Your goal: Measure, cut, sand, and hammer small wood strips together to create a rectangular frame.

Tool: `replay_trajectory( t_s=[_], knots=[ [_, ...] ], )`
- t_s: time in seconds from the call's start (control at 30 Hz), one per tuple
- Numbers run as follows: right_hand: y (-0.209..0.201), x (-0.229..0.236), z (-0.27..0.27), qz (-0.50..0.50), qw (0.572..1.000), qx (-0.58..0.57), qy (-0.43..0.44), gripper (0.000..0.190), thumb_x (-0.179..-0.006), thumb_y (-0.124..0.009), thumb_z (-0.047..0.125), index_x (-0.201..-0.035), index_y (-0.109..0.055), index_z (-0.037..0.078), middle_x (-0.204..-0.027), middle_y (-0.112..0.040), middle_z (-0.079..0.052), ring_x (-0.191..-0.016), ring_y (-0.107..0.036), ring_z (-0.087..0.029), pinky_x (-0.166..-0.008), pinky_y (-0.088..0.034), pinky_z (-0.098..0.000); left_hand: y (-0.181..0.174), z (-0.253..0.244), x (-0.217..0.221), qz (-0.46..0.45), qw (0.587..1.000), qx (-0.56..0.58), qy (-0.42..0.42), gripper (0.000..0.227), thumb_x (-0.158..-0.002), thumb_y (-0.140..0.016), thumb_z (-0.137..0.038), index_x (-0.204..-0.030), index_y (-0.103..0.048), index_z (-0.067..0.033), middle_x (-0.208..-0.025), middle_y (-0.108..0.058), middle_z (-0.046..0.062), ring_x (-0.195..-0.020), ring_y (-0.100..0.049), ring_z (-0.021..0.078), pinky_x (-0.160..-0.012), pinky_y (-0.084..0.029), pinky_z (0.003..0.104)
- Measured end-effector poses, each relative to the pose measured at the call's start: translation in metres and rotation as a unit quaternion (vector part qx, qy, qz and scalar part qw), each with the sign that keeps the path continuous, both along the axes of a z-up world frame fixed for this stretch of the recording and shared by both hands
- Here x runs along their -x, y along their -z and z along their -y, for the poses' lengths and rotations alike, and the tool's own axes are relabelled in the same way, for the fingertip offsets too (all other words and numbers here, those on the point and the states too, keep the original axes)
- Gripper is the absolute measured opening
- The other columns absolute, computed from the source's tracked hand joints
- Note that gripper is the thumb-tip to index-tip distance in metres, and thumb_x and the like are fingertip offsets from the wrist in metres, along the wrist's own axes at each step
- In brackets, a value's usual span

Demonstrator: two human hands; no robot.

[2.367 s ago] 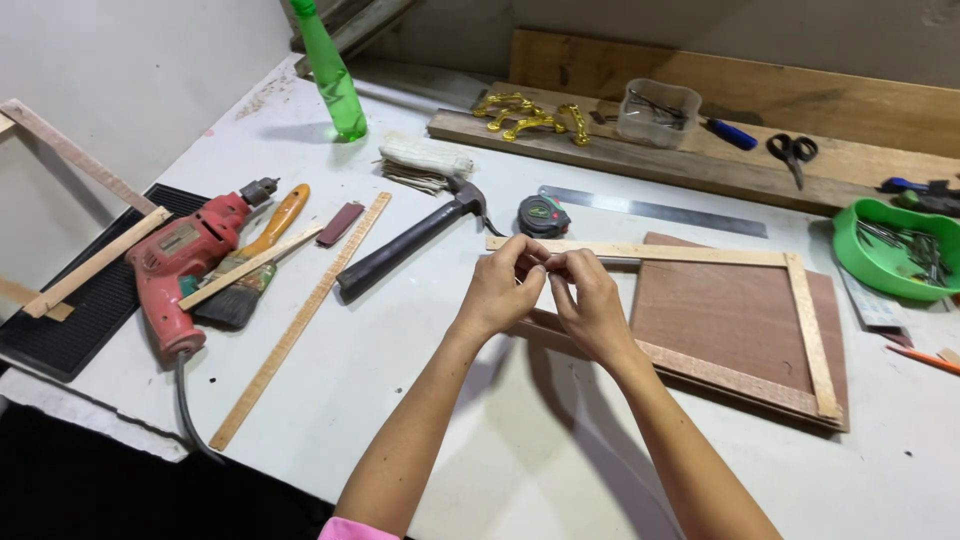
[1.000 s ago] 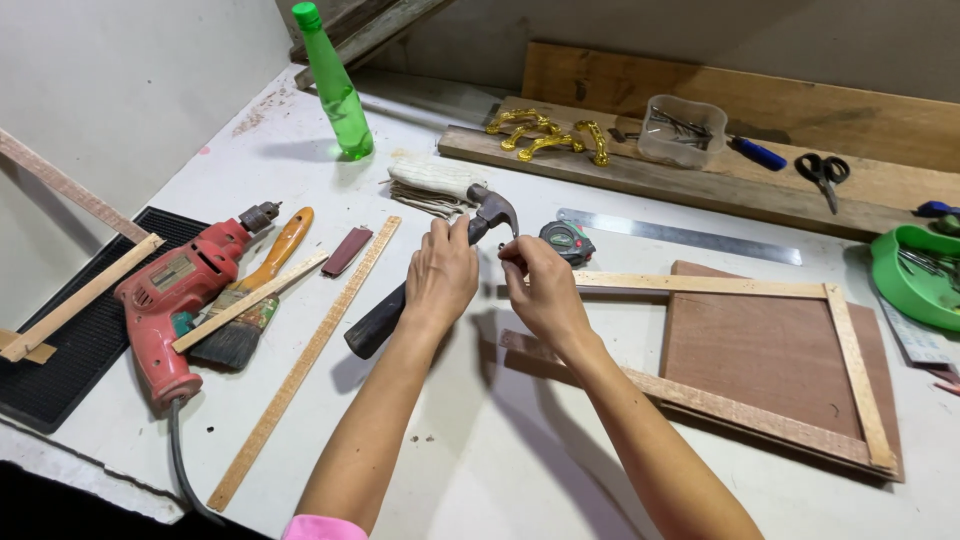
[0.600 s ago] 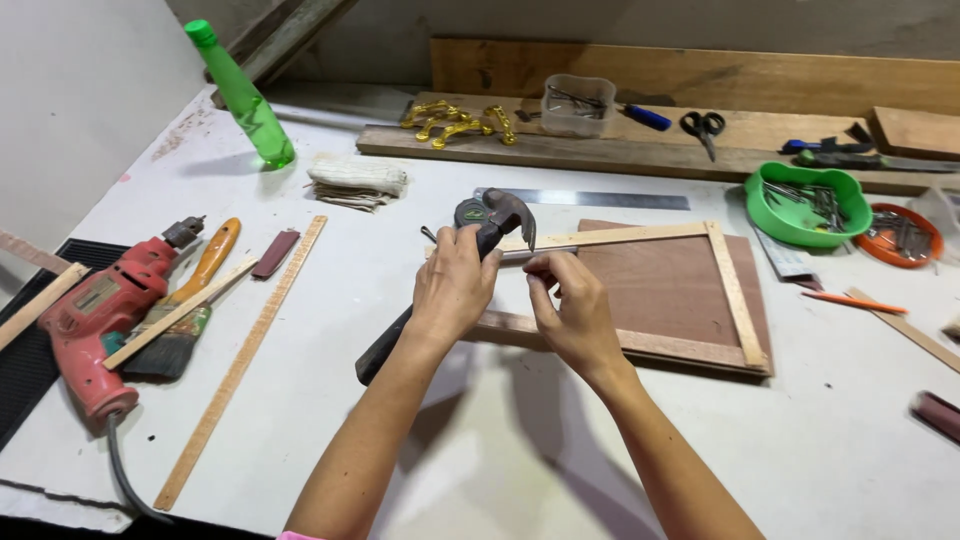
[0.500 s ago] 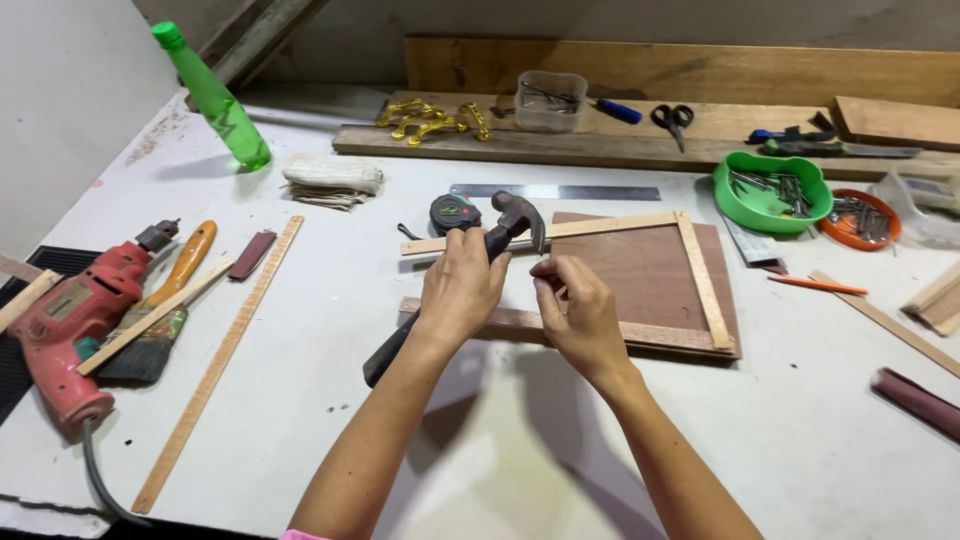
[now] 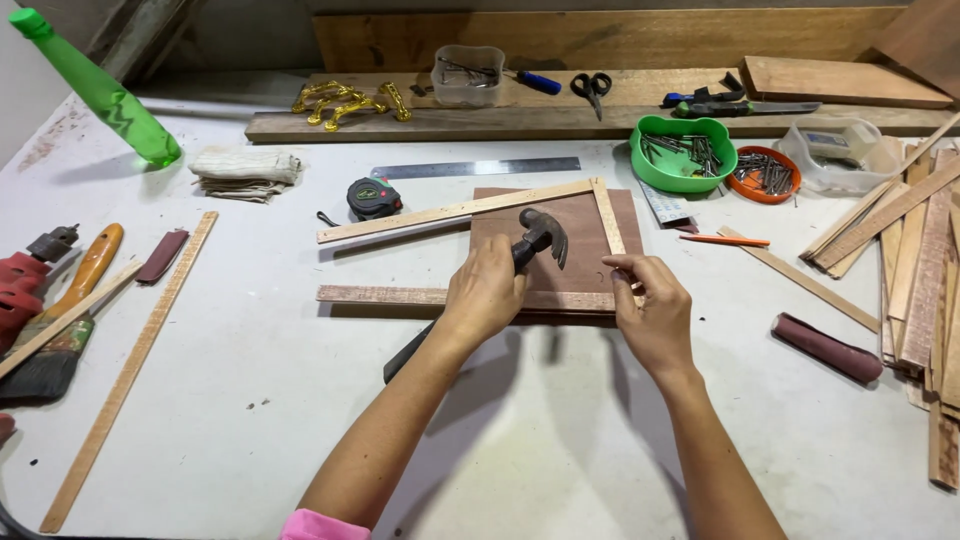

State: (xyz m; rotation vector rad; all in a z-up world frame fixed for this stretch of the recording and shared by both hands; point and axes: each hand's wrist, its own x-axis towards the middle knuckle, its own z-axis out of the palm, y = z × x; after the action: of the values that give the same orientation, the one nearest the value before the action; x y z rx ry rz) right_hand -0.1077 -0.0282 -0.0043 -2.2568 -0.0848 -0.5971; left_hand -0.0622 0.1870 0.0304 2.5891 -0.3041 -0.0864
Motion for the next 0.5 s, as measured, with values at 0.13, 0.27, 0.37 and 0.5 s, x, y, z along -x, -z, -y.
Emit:
replay_trajectory(
  t_s=[0.13,0.27,0.37,0.5],
  knots=[
    [-0.002,0.004,0.016,-0.003,1.000,0.000,0.017,0.023,-0.095,-0.065,0.001,-0.113,-0.077,0.009,-0.105,-0.073,-0.006,-0.087,-0.071,-0.016,-0.078,-0.060,-0.0313,0.010,0.016,-0.002,0.025,0.999,-0.008,0.022,0.023,-0.096,-0.065,-0.018,-0.107,-0.055,-0.0009,-0.100,-0.062,0.016,-0.096,-0.061,0.0273,-0.086,-0.053,0.048],
    [0.004,0.004,0.031,-0.042,0.999,-0.004,0.034,0.025,-0.096,-0.063,0.001,-0.111,-0.079,0.013,-0.105,-0.073,-0.004,-0.087,-0.072,-0.015,-0.080,-0.061,-0.0308,0.022,0.029,-0.005,-0.019,0.998,-0.042,0.047,0.026,-0.097,-0.062,-0.022,-0.112,-0.056,-0.0015,-0.104,-0.059,0.014,-0.096,-0.058,0.0228,-0.079,-0.057,0.040],
    [0.008,0.005,0.038,-0.063,0.997,-0.008,0.037,0.025,-0.097,-0.062,0.001,-0.111,-0.079,0.014,-0.105,-0.072,-0.004,-0.089,-0.073,-0.016,-0.081,-0.062,-0.0309,0.026,0.032,-0.003,-0.020,0.997,-0.054,0.054,0.034,-0.096,-0.065,-0.025,-0.116,-0.055,0.0006,-0.106,-0.058,0.014,-0.097,-0.057,0.0229,-0.078,-0.059,0.040],
    [0.026,0.001,0.049,-0.075,0.997,0.002,0.014,0.023,-0.097,-0.062,0.004,-0.112,-0.078,0.012,-0.108,-0.071,-0.005,-0.093,-0.073,-0.016,-0.085,-0.063,-0.0300,0.010,0.037,0.006,-0.045,0.996,-0.057,0.061,0.058,-0.083,-0.082,-0.037,-0.118,-0.056,0.0007,-0.110,-0.058,0.015,-0.104,-0.056,0.0239,-0.087,-0.057,0.040]
  ],
)
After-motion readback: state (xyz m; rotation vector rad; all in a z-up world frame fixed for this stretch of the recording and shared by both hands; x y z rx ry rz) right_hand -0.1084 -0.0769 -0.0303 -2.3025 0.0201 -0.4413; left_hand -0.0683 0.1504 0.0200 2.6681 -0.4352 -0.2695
